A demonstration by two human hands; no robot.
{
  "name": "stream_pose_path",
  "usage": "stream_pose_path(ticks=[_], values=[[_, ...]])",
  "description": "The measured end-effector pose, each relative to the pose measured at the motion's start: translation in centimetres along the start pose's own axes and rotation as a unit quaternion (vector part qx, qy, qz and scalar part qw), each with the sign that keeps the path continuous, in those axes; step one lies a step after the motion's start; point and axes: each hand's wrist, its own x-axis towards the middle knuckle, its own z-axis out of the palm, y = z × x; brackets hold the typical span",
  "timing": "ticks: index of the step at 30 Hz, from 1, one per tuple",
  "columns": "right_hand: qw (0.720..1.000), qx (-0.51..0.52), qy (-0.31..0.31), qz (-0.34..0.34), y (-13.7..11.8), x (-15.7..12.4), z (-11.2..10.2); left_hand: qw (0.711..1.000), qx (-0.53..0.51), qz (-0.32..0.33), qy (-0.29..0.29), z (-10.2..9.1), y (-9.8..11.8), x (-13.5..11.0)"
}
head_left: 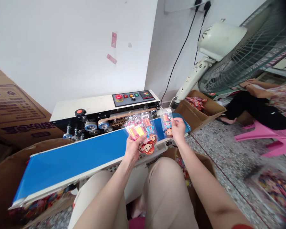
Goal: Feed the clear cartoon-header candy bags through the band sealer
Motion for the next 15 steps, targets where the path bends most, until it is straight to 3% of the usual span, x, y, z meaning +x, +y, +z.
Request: stream_pose_path(ticks=[3, 8, 12, 15], values=[[0.989, -0.148, 0.023, 0.007, 1.5, 2.3, 0.7, 1.000, 0.001, 0.002, -0.004, 0.0, 0.3, 0.0], [0.967, -0.247, -0.062, -0.028, 0.8, 3.2, 2.9, 1.000, 0.002, 0.003, -0.001, 0.2, 0.5, -0.1], [0.974, -0.171, -0.106, -0.106, -1.8, 0.5, 3.5, 1.000, 0.003, 0.012, -0.006, 0.1, 0.4, 0.0], [0.977, -0.011, -0.200, -0.079, -4.4, -2.9, 3.3, 1.000, 0.008, 0.023, -0.017, 0.2, 0.3, -0.1]])
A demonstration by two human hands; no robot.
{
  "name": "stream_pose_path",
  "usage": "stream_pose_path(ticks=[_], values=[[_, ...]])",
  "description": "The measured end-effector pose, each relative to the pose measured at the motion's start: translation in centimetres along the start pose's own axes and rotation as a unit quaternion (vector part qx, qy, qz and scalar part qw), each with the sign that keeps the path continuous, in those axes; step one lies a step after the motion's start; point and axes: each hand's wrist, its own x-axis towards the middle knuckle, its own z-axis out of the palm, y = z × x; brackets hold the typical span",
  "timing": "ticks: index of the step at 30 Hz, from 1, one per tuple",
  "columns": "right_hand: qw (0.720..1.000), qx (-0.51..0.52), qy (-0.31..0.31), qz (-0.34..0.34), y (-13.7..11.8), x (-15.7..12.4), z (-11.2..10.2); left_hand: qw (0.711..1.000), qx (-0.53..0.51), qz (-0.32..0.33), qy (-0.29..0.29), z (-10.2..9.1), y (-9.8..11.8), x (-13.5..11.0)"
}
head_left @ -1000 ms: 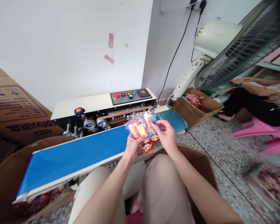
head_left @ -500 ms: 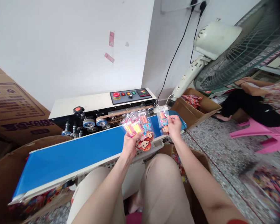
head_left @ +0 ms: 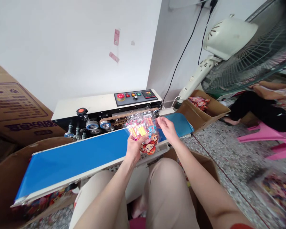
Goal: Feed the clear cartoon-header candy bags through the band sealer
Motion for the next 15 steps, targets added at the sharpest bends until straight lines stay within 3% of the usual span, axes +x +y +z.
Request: stream_pose_path(ticks=[3, 7, 10, 13, 15], values=[[0.993, 0.113, -0.012, 0.017, -1.8, -2.0, 0.6, 1.000, 0.003, 0.005, -0.010, 0.1, 0.0, -0.1], [0.979, 0.159, 0.110, 0.068, 0.4, -1.2, -0.5, 1.000, 0.014, -0.003, -0.002, 0.0, 0.0, -0.2], [0.978, 0.063, 0.176, 0.091, 4.1, 1.5, -2.5, 1.000, 0.018, -0.005, -0.008, 0.0, 0.1, -0.1], [0.976, -0.092, 0.149, 0.127, 6.7, 4.0, -3.6, 1.000, 0.021, -0.001, -0.013, 0.0, 0.2, -0.1], [0.969, -0.180, 0.105, 0.135, 7.0, 5.1, -3.3, 0.999, 0.029, -0.001, -0.014, 0.1, 0.2, -0.2]])
